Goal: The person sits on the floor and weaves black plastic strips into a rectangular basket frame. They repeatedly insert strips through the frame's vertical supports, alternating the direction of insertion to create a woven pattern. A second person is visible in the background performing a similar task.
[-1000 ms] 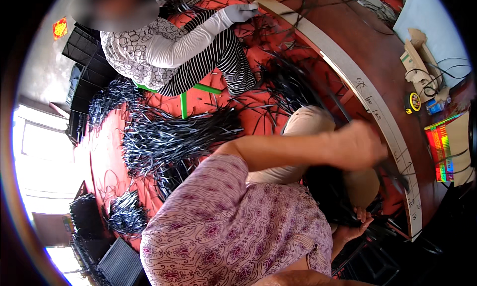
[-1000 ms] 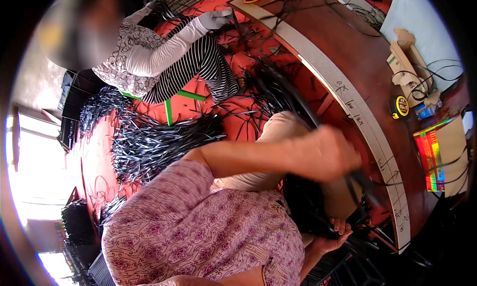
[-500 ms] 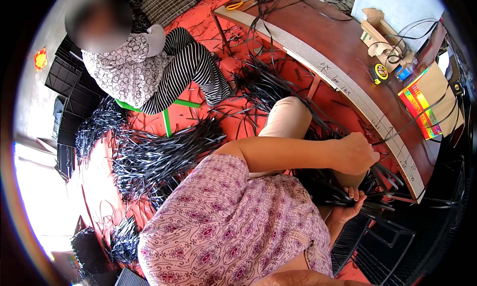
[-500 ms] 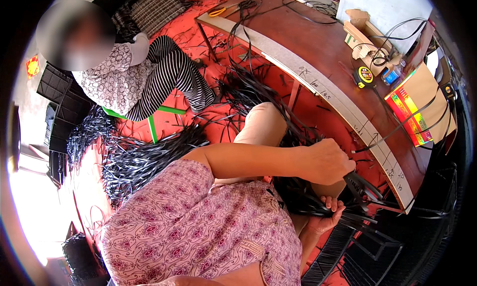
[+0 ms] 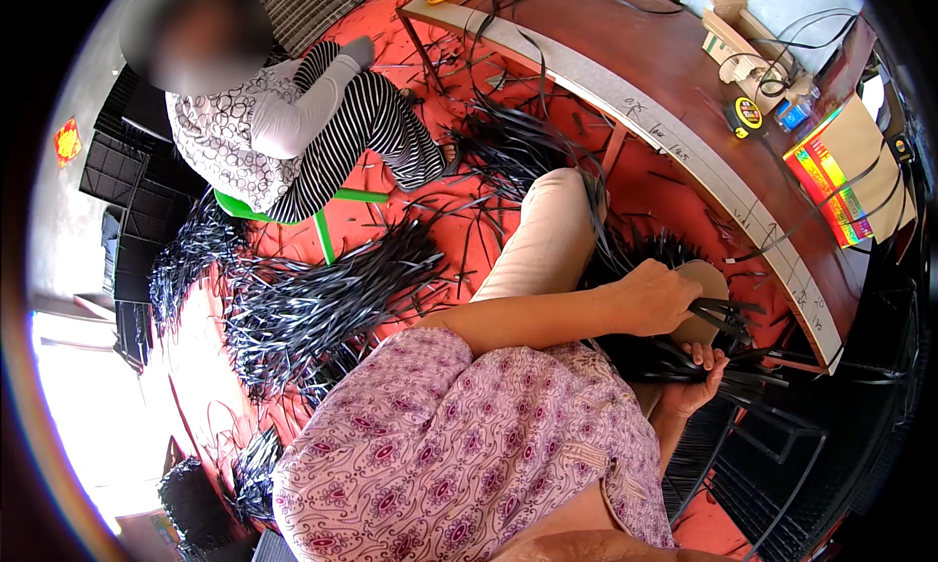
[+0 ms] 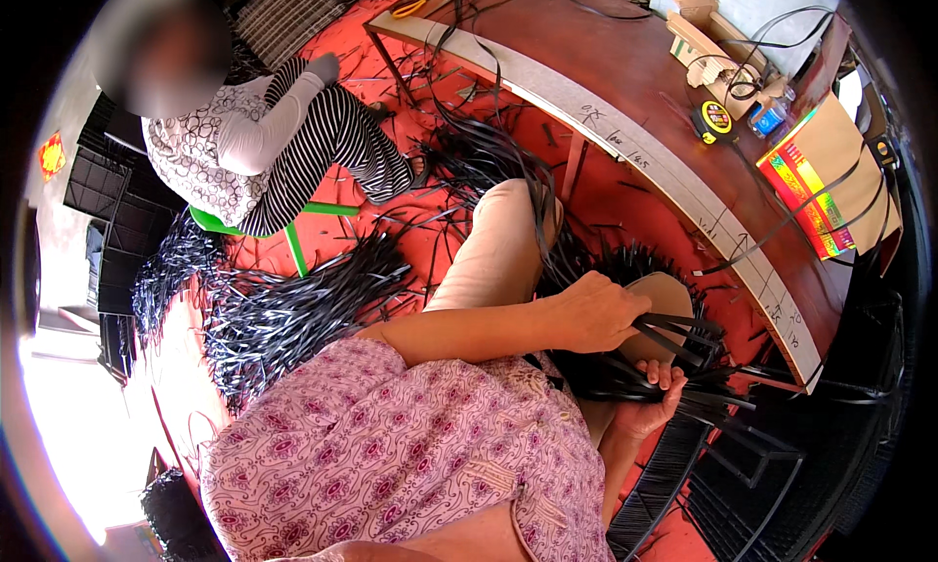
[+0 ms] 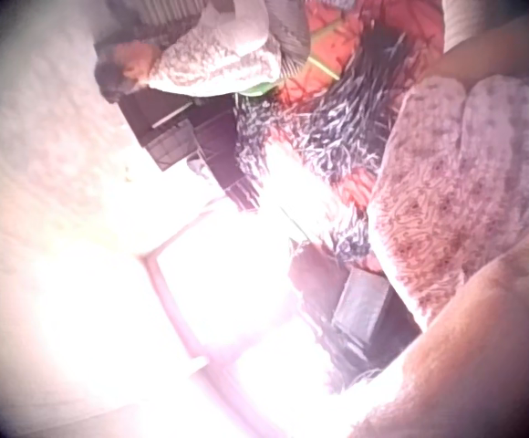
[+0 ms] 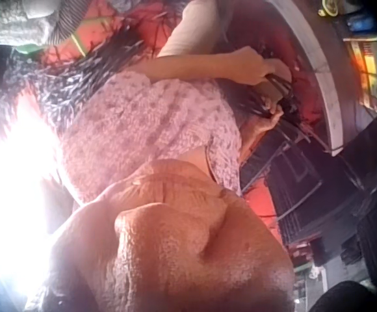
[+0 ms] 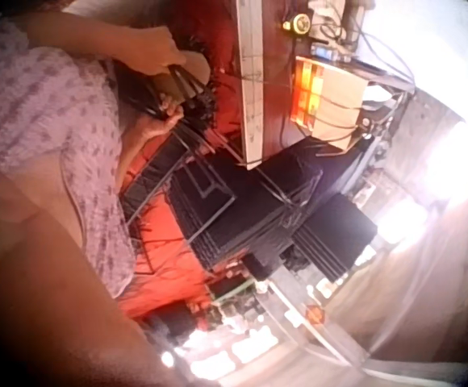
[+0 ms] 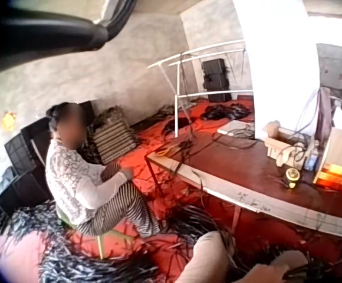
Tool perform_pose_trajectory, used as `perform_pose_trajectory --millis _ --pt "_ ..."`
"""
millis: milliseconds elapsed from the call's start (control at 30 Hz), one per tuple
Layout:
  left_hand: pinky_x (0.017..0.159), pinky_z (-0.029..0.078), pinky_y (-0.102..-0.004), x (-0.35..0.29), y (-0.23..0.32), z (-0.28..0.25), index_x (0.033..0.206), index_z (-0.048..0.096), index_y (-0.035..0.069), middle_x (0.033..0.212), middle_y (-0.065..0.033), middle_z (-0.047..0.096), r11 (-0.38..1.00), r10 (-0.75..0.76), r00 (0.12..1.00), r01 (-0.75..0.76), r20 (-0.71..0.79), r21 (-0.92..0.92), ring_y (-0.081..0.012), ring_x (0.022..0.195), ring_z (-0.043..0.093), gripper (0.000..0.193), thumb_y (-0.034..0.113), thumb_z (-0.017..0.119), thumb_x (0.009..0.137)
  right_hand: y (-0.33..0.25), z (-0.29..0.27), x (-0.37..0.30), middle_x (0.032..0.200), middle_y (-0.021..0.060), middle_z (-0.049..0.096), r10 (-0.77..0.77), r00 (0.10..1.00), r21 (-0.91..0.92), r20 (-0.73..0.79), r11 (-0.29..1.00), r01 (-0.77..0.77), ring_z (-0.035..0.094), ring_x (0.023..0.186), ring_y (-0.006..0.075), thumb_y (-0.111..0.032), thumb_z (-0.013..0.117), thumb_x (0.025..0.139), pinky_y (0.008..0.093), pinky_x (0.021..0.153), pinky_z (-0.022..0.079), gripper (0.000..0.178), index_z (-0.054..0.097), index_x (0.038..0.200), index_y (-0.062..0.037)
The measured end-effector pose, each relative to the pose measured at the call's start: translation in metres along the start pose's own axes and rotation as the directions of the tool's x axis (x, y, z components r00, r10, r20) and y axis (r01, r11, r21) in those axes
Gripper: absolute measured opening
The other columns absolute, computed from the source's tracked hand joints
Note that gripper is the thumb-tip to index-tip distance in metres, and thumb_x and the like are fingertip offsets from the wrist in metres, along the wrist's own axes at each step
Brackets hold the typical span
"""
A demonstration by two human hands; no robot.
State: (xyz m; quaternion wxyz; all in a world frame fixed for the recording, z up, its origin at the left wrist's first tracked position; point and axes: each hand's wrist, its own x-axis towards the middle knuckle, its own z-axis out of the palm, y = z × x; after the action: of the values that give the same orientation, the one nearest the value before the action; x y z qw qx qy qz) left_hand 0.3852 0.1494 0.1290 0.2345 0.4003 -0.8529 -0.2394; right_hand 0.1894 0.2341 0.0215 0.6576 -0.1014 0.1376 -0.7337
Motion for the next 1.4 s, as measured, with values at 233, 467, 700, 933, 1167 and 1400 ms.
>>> perform_pose_trajectory --millis 233,467,700,933,1167,1400 --pt "0.060 0.050 -0.0455 -0.004 -0.003 0.005 0.079 0.061 0.003 0.069 -0.0188 0.064 0.999 -0.028 1.000 0.028 -0.007 -0.017 -0.0378 0.067 0.064 0.022 0.024 0.068 0.079 0.001 0.002 0.000 0.074 -0.0037 0.042 0.018 1.000 0.008 -0.010 1.000 -0.017 0.044 0.074 0.0139 -0.025 0.055 0.097 0.0349 0.083 0.041 0.015 0.051 0.092 -0.0126" --pt "0.062 0.050 -0.0459 -0.001 0.001 0.002 0.080 0.061 0.003 0.070 -0.0193 0.064 0.999 -0.012 1.000 0.013 0.005 -0.033 -0.0382 0.069 0.065 0.022 0.023 0.068 0.078 -0.001 0.000 0.000 0.074 -0.0030 0.042 0.000 1.000 -0.001 -0.030 1.000 0.000 0.044 0.074 0.0142 -0.026 0.055 0.097 0.0346 0.081 0.041 0.015 0.052 0.093 -0.0120" --pt "0.059 0.049 -0.0467 0.000 0.001 0.006 0.085 0.058 0.003 0.071 -0.0178 0.064 1.000 -0.004 0.999 0.005 0.051 -0.010 -0.0378 0.068 0.064 0.023 0.023 0.067 0.079 0.000 -0.003 0.000 0.075 -0.0029 0.044 -0.015 1.000 0.011 -0.025 1.000 0.015 0.044 0.075 0.0144 -0.026 0.055 0.097 0.0348 0.080 0.041 0.014 0.054 0.094 -0.0120" --pt "0.058 0.049 -0.0472 0.001 -0.001 0.012 0.084 0.057 0.002 0.070 -0.0184 0.063 1.000 -0.007 0.998 0.008 0.061 -0.020 -0.0385 0.068 0.064 0.023 0.024 0.065 0.080 -0.002 -0.003 0.000 0.075 -0.0035 0.044 -0.022 0.999 -0.022 -0.036 1.000 0.021 0.044 0.074 0.0143 -0.025 0.056 0.096 0.0350 0.081 0.041 0.013 0.053 0.093 -0.0128" --pt "0.057 0.049 -0.0469 0.002 -0.003 0.013 0.082 0.057 0.002 0.070 -0.0180 0.063 0.999 -0.003 0.998 0.005 0.070 -0.037 -0.0379 0.067 0.064 0.023 0.024 0.065 0.081 -0.001 -0.001 0.001 0.075 -0.0038 0.044 -0.023 1.000 -0.022 -0.001 1.000 0.022 0.043 0.074 0.0129 -0.023 0.058 0.095 0.0325 0.080 0.038 0.013 0.053 0.093 -0.0111" --pt "0.057 0.048 -0.0468 0.002 -0.006 0.015 0.082 0.057 0.003 0.069 -0.0173 0.063 0.999 0.008 0.998 -0.005 0.066 -0.049 -0.0375 0.067 0.064 0.022 0.024 0.065 0.081 0.000 0.004 0.002 0.075 -0.0036 0.044 -0.027 1.000 -0.034 -0.002 0.999 0.027 0.043 0.073 0.0127 -0.023 0.057 0.096 0.0322 0.079 0.038 0.014 0.055 0.093 -0.0101"
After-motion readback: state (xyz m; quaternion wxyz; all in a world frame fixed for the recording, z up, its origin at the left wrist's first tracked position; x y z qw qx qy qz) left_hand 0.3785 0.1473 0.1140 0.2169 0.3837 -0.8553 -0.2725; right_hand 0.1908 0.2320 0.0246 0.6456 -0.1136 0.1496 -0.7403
